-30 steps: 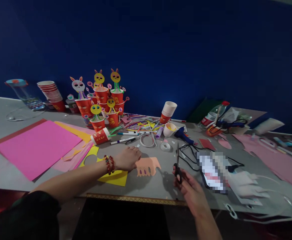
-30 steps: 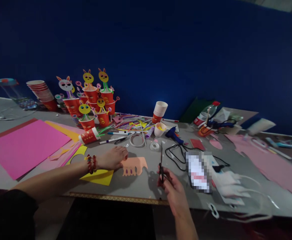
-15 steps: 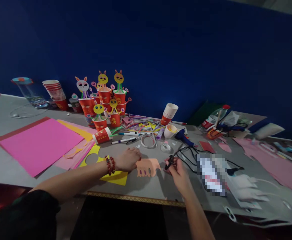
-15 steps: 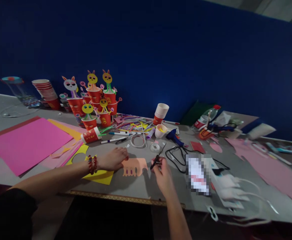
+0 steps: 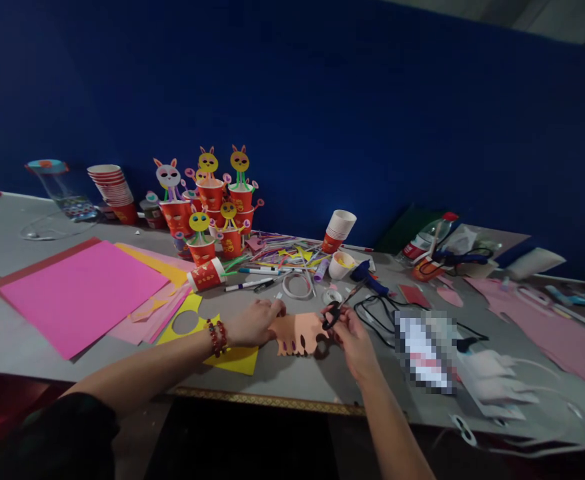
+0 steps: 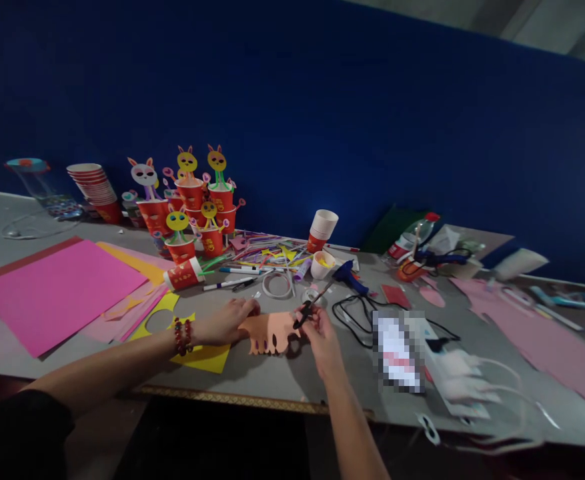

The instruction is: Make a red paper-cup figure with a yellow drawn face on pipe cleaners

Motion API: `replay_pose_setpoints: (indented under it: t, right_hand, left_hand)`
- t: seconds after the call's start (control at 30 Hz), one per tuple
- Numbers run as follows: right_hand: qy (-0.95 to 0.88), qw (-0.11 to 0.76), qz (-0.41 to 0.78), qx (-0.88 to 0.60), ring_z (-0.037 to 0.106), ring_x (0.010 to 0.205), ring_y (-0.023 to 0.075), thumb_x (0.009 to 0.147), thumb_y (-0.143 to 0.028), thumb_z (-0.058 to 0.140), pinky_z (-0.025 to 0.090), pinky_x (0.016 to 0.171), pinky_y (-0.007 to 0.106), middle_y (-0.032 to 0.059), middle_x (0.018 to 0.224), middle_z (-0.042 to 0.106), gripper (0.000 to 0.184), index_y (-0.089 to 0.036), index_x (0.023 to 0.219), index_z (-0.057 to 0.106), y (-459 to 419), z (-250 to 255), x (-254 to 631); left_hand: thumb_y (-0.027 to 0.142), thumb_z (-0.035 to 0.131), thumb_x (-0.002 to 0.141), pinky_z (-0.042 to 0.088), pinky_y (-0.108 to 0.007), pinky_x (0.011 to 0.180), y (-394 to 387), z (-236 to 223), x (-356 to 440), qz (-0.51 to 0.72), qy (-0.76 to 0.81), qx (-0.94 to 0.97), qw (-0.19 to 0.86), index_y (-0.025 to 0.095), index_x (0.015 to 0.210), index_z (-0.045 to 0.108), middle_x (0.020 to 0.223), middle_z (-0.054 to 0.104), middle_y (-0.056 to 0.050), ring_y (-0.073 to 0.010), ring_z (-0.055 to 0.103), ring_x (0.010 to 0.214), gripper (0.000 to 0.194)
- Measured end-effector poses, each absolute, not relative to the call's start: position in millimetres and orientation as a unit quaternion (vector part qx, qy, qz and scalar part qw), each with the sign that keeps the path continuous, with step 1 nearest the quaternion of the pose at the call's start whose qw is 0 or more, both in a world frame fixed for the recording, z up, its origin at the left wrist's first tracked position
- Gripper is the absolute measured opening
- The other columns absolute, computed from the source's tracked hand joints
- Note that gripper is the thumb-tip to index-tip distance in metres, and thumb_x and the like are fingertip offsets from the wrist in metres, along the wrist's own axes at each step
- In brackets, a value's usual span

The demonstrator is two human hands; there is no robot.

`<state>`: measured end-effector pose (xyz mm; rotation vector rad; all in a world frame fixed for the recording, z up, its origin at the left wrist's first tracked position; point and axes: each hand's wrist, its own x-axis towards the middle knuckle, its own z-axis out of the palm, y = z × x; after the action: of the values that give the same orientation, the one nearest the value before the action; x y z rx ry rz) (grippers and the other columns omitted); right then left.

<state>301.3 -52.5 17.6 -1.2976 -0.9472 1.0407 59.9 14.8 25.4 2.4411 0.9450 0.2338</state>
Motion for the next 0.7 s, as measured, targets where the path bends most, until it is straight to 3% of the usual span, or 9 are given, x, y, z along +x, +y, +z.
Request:
replay_pose_setpoints:
  t: [0.13,0.27,0.33,0.43,0.53,0.7]
  right_hand:
    - [-0.389,0.624,0.417,-0.534,0.068,0.077,0.0201,0.071,-0.052,0.082,0.053,0.07,0.032,0.0035,0.091,0.074,0.039,-0.021,0.089,0.064,-59,15,308]
    - [-0.369,0.646,0.379,-0.551,0.063,0.069,0.0178,0.074,-0.052,0.08,0.051,0.065,0.03,0.0024,0.082,0.072,0.035,-0.021,0.082,0.064,-73,6,311]
    - [-0.367,0.636,0.407,-0.543,0.059,0.063,0.0158,0.075,-0.051,0.08,0.051,0.06,0.029,0.0028,0.079,0.07,0.036,-0.02,0.084,0.066,-81,3,302]
    - [-0.36,0.632,0.46,-0.509,0.058,0.057,0.015,0.067,-0.049,0.086,0.05,0.054,0.029,0.0035,0.077,0.071,0.04,-0.018,0.085,0.067,-89,6,277]
    - [-0.315,0.67,0.455,-0.495,0.055,0.052,0.0126,0.06,-0.037,0.09,0.048,0.049,0.026,-0.0023,0.067,0.066,0.037,-0.019,0.078,0.063,-88,14,252]
    - [-0.219,0.739,0.427,-0.473,0.053,0.049,0.0085,0.057,-0.025,0.09,0.043,0.039,0.019,-0.0064,0.07,0.062,0.042,-0.019,0.087,0.061,-79,22,238]
  left_hand:
    - [0.015,0.059,0.08,0.051,-0.031,0.082,15,31,55,0.128,0.337,0.864,0.353,0.019,0.111,0.054,0.103,0.069,-0.005,-0.0216,0.066,0.093,0.031]
    - [0.026,0.05,0.091,0.051,-0.027,0.073,11,43,51,0.211,0.344,0.8,0.444,0.018,0.11,0.054,0.101,0.067,-0.005,-0.0167,0.067,0.082,0.021]
    - [0.032,0.056,0.089,0.05,-0.025,0.068,5,48,52,0.282,0.347,0.707,0.548,0.017,0.104,0.054,0.095,0.065,-0.003,-0.0133,0.064,0.072,0.022]
    - [0.033,0.073,0.075,0.048,-0.021,0.062,-4,54,56,0.365,0.328,0.527,0.694,0.017,0.093,0.056,0.084,0.063,0.001,-0.0085,0.057,0.062,0.029]
    - [0.031,0.08,0.068,0.046,-0.019,0.057,-11,56,61,0.387,0.316,0.456,0.737,0.017,0.089,0.058,0.077,0.063,0.002,-0.0068,0.054,0.056,0.034]
    - [0.029,0.084,0.067,0.043,-0.018,0.053,-12,50,63,0.379,0.297,0.428,0.765,0.015,0.089,0.061,0.073,0.063,0.002,-0.0056,0.052,0.052,0.035]
